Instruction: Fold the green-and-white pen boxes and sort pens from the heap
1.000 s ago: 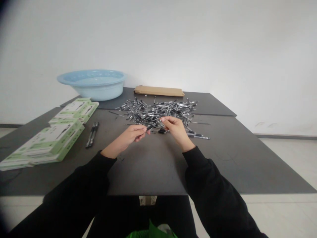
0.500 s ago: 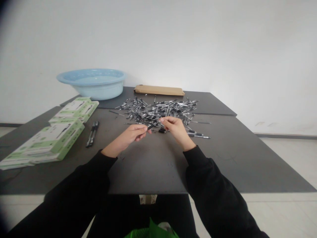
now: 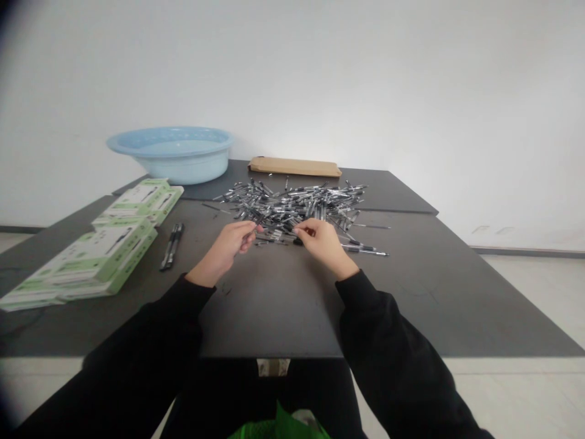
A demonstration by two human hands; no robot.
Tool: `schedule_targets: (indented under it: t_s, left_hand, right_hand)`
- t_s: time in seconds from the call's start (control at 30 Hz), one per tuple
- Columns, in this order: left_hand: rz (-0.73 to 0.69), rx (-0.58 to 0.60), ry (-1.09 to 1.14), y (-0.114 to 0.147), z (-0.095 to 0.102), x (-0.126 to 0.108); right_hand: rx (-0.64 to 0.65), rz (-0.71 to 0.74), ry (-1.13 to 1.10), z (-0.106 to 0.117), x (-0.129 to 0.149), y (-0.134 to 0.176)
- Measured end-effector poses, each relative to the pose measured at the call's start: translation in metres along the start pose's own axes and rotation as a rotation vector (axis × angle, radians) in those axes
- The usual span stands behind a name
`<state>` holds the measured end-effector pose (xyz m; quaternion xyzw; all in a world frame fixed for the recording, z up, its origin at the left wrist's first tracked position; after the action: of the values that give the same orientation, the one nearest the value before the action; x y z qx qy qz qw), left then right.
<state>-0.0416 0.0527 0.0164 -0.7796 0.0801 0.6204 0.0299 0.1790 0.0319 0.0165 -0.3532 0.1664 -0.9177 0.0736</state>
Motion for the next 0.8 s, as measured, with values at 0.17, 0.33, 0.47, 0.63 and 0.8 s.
schedule_targets:
  t_s: [0.17, 0.33, 0.47, 0.63, 0.8]
  left_hand:
    - [-0.142, -0.179, 0.108, -0.003, 0.017, -0.017]
    - [-0.226, -0.288, 0.169, -0.006, 0.039, -0.034]
    - [-0.259, -0.318, 0.165, -0.007, 0.044, -0.038]
    - [-0.319, -0.301, 0.119, -0.004, 0.039, -0.038]
    - [-0.347, -0.304, 0.128, -0.005, 0.042, -0.040]
  right_hand:
    - [0.230, 0.075, 0.217, -0.019, 0.000, 0.006]
    - [0.300, 0.032, 0.298, -0.029, -0.003, 0.009]
    - [0.293, 0.027, 0.303, -0.031, -0.005, 0.009]
    - [0.326, -0.011, 0.315, -0.032, -0.005, 0.009]
    - [0.326, 0.011, 0.349, -0.031, -0.004, 0.010]
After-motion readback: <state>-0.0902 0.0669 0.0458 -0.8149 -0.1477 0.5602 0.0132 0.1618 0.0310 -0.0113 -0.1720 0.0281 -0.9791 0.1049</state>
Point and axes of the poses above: each hand's wrist, its own y-axis away from the middle knuckle, its own z-axis out of the back of the hand, x = y × z, the point moved 2 cm from there along -y, towards the middle knuckle, and after that the axes turned 13 degrees about y, right-handed, at the moved point
